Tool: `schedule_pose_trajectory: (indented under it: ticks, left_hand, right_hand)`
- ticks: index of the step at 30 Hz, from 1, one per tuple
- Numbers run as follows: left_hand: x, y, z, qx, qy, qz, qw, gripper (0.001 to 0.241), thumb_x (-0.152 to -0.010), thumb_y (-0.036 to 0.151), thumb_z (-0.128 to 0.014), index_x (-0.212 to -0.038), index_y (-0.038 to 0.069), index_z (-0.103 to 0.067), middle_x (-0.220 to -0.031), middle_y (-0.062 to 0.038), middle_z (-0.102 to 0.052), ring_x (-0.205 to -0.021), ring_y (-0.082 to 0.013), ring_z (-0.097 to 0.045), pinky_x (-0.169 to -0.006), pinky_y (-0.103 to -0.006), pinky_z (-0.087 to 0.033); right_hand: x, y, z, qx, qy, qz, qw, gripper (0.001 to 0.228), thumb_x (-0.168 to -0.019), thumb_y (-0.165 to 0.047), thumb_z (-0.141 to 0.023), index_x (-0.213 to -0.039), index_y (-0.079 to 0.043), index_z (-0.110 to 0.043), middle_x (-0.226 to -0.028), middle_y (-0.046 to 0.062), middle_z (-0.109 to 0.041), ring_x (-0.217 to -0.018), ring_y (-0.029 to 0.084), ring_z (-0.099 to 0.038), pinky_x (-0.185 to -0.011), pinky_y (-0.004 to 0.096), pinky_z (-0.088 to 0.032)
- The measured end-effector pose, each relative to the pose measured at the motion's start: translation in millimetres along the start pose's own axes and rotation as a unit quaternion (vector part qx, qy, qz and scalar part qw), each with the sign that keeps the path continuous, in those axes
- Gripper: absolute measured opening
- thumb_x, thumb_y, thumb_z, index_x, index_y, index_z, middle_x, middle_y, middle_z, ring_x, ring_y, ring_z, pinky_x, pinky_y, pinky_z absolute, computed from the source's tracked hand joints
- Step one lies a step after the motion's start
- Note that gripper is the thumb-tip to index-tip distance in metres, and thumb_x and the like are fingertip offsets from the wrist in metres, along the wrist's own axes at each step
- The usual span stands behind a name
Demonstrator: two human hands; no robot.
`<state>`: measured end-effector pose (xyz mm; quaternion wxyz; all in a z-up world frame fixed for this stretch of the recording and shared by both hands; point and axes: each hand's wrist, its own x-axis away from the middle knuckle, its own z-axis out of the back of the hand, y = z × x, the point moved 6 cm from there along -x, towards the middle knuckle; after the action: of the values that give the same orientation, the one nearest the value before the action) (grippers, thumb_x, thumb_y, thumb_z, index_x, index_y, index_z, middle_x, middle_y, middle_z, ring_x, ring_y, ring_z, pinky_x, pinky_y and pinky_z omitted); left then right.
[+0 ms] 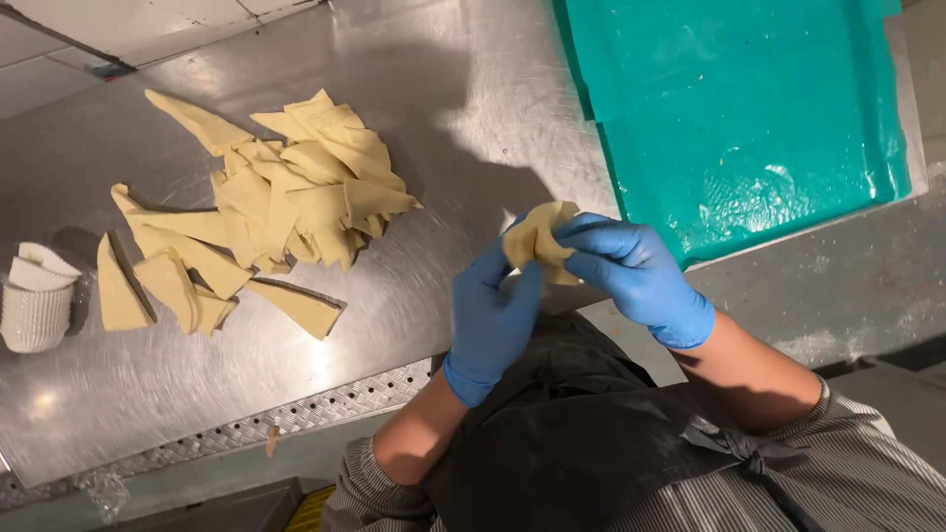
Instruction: Rolling triangular pieces of dough into croissant shapes on a metal table.
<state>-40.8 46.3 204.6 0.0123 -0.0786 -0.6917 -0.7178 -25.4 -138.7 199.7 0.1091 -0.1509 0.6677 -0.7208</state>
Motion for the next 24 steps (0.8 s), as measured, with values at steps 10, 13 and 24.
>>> schedule_pose_trajectory:
  ticks: [10,13,24]
  left_hand:
    - [-3,-170,98,0.152,0.247,0.028,0.957,0.023,-0.099,0.012,-0.055,-0.119,0.002,-0.063,-0.120,-0.008,-0.062,-0.114,-0.0206,-0.065,-0.091,-0.0369,-0.062]
    - [6,-266,108,0.258,0.305,0.068,0.914,0.025,-0.107,0.020,-0.054,-0.125,0.005,-0.061,-0.116,-0.006,-0.058,-0.107,-0.0198,-0.058,-0.088,-0.0333,-0.054]
    - [-42,-180,-80,0.371,0.039,0.242,0.896,0.037,-0.102,0.021,-0.063,-0.132,-0.001,-0.065,-0.115,-0.009,-0.069,-0.101,-0.0173,-0.068,-0.085,-0.0314,-0.057]
  right_hand:
    - [-29,36,66,-0.001,0.085,-0.109,0.990,0.015,-0.107,-0.011,-0.061,-0.107,0.000,-0.071,-0.090,0.002,-0.070,-0.077,0.006,-0.058,-0.067,0.023,-0.047]
    - [-47,31,68,0.120,0.048,-0.044,0.991,0.013,-0.103,-0.011,-0.065,-0.110,-0.001,-0.070,-0.092,0.003,-0.068,-0.075,0.009,-0.056,-0.064,0.025,-0.046]
    - [-37,48,35,0.364,-0.117,0.239,0.892,0.036,-0.093,-0.031,-0.074,-0.115,-0.003,-0.067,-0.119,0.016,-0.069,-0.097,0.030,-0.067,-0.086,0.038,-0.054]
